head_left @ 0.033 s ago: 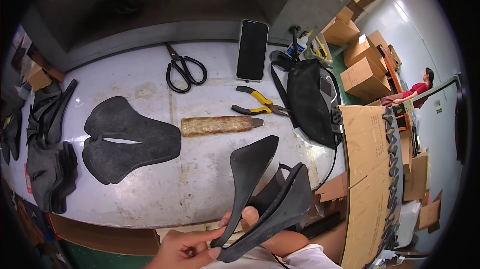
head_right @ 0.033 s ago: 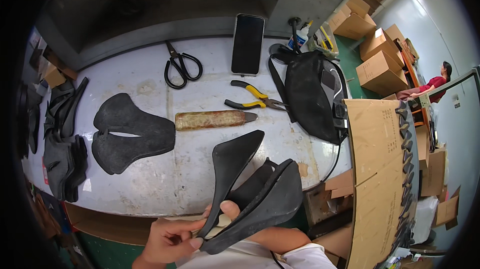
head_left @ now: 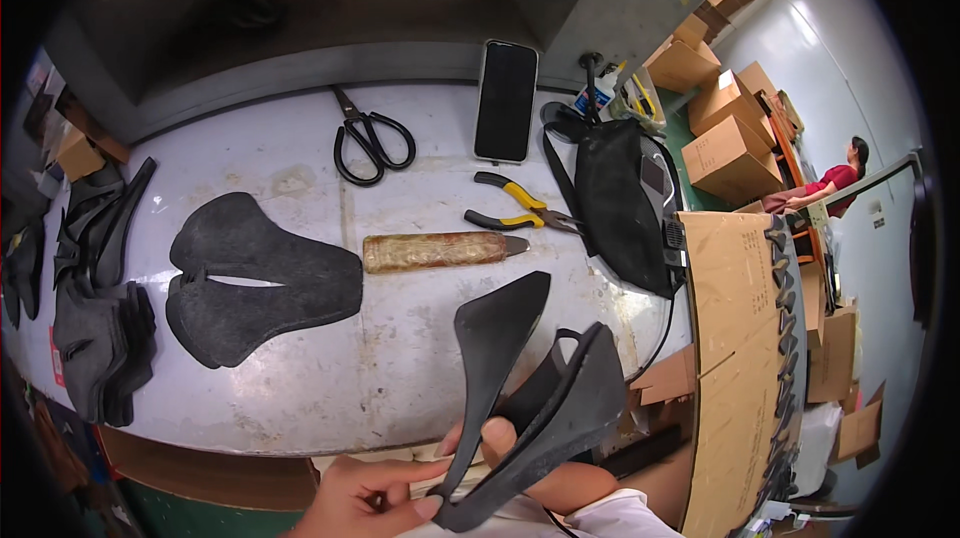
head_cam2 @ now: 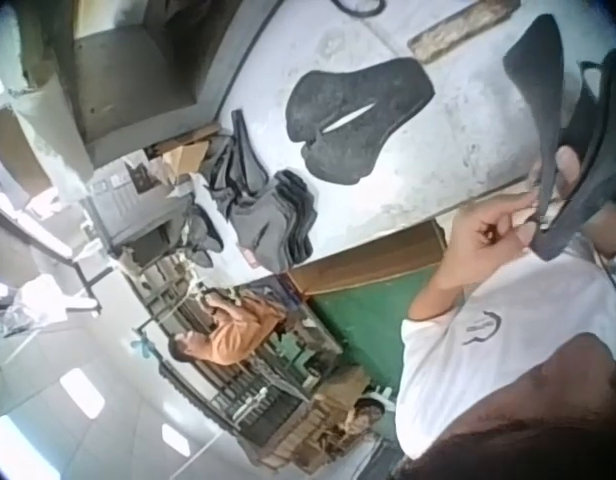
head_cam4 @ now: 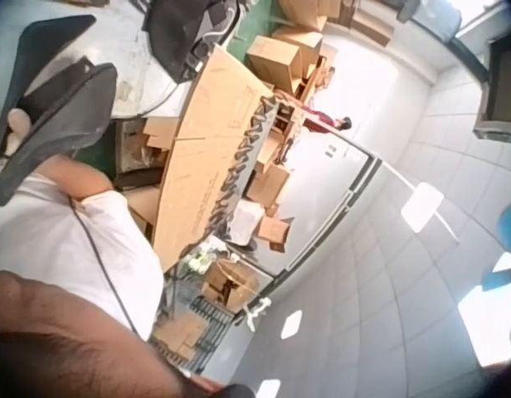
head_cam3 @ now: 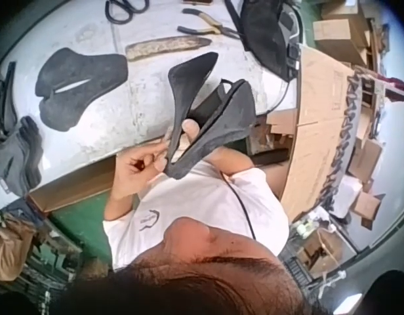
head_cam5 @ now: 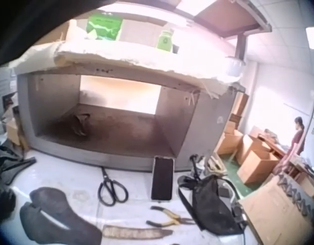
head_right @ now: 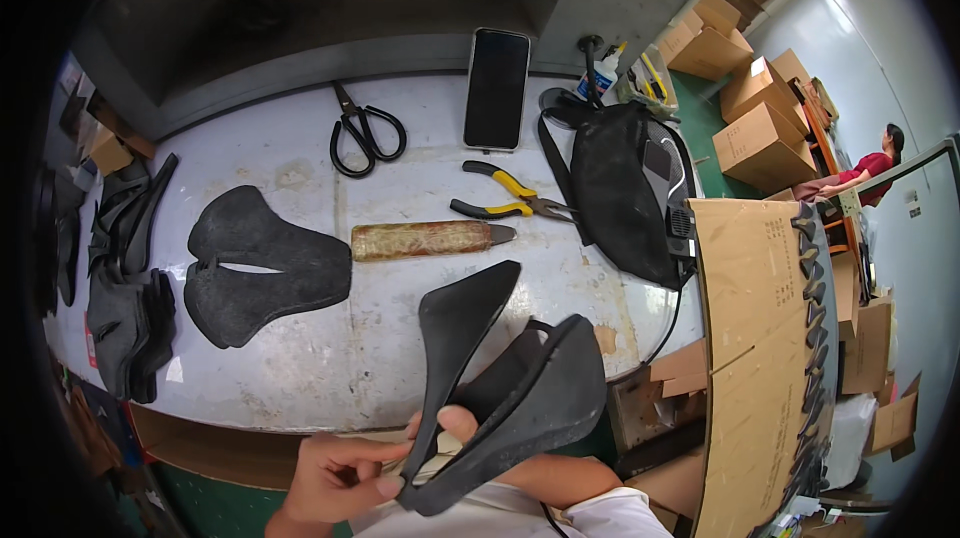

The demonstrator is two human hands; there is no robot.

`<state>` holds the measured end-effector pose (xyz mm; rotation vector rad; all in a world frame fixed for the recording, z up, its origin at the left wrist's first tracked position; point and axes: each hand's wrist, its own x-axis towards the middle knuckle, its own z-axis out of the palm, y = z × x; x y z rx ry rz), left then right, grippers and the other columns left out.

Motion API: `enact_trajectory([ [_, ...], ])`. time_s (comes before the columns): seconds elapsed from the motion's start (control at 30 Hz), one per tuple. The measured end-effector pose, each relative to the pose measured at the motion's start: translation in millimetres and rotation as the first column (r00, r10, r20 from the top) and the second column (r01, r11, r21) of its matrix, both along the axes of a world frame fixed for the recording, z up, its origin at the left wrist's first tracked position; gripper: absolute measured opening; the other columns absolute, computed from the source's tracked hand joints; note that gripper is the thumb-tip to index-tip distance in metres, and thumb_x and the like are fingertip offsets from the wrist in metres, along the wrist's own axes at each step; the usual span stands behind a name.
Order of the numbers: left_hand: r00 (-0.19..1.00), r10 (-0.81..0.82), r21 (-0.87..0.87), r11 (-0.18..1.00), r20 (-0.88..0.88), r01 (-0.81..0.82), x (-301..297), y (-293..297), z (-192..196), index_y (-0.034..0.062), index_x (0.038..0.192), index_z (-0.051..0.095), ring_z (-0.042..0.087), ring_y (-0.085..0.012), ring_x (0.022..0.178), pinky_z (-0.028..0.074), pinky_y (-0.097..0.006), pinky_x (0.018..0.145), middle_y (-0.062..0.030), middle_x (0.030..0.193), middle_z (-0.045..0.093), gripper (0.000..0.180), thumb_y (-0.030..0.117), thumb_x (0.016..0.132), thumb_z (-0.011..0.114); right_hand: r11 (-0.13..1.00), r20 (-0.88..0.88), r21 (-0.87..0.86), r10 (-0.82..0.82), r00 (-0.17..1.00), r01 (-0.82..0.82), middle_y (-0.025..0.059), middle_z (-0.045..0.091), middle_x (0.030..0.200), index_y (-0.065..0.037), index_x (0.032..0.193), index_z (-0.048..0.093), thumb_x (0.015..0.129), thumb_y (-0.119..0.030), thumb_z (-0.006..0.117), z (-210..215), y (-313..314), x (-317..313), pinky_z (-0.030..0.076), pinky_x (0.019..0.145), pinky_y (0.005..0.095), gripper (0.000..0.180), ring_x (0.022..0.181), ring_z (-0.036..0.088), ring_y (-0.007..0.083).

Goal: Assembling and inspecting bicycle seat components at a manufacturing workbench.

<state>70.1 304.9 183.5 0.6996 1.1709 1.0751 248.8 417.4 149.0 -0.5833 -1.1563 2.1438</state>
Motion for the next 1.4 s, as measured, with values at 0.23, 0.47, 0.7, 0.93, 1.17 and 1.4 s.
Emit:
enact_trajectory([
  [0.23,0.802,0.458,0.068,0.852,0.382,-0.519,29,42,-15,0.0103,0.153,0.008,0.061,-0.0106,0.087,0.048,-0.024,0.077,-0.0083,0.109,0.062,0.077,0.012,0.095,0.059,0.993,-0.048,-0.098,0.055,0.997,-0.059,0.0167,0.067,0.098,0.002,0.094,0.066,0.084,-0.007,0.073,8,-14,35,0.053,0.08,0.0343,0.016,0.089,0.066,0.025],
  [0.47,0.834,0.403,0.114,0.873,0.376,-0.473,39,44,-27,0.0083,0.152,0.011,0.055,-0.016,0.113,0.045,-0.027,0.093,-0.0142,0.137,0.045,0.071,0.015,0.097,0.056,0.984,-0.069,-0.163,0.053,0.996,-0.064,0.0171,0.067,0.098,0.002,0.094,0.066,0.084,-0.007,0.073,0,-25,18,0.053,0.08,0.0346,0.015,0.089,0.066,0.0255],
  [0.7,0.83,0.463,0.159,0.835,0.311,-0.526,49,43,-33,0.0048,0.15,0.011,0.052,-0.0167,0.116,0.041,-0.031,0.099,-0.0163,0.136,0.045,0.071,0.017,0.096,0.055,0.973,-0.081,-0.229,0.026,0.996,-0.044,0.0175,0.067,0.098,0.002,0.094,0.066,0.084,-0.007,0.073,-10,-39,51,0.053,0.081,0.0349,0.015,0.089,0.066,0.026],
  [0.93,0.87,0.463,0.307,0.814,0.169,-0.493,54,38,-37,0.0046,0.15,0.008,0.052,-0.0183,0.117,0.041,-0.033,0.099,-0.0193,0.134,0.045,0.069,0.015,0.097,0.053,0.958,-0.089,-0.284,-0.001,0.996,-0.025,0.0179,0.067,0.097,0.002,0.093,0.066,0.084,-0.007,0.073,-13,-46,59,0.053,0.081,0.0353,0.015,0.089,0.066,0.0265],
  [1.17,0.892,0.367,0.252,0.867,0.263,-0.431,38,32,-21,0.0052,0.15,0.008,0.057,-0.0183,0.111,0.043,-0.034,0.098,-0.0187,0.131,0.05,0.069,0.007,0.097,0.051,0.945,-0.096,-0.327,-0.027,0.995,-0.006,0.0183,0.068,0.097,0.002,0.093,0.066,0.084,-0.007,0.073,-11,-46,85,0.053,0.081,0.0356,0.015,0.089,0.066,0.0269],
  [1.4,0.978,0.06,0.113,0.99,0.197,-0.084,-6,13,-7,0.0053,0.149,0.025,0.056,-0.0043,0.094,0.041,-0.018,0.079,-0.0068,0.11,0.062,0.065,-0.002,0.093,0.057,0.983,-0.066,0.184,0.014,0.998,-0.002,0.0174,0.067,0.09,0.002,0.086,0.069,0.08,-0.007,0.075,-24,27,18,0.051,0.076,0.0341,0.013,0.084,0.065,0.0253],
])
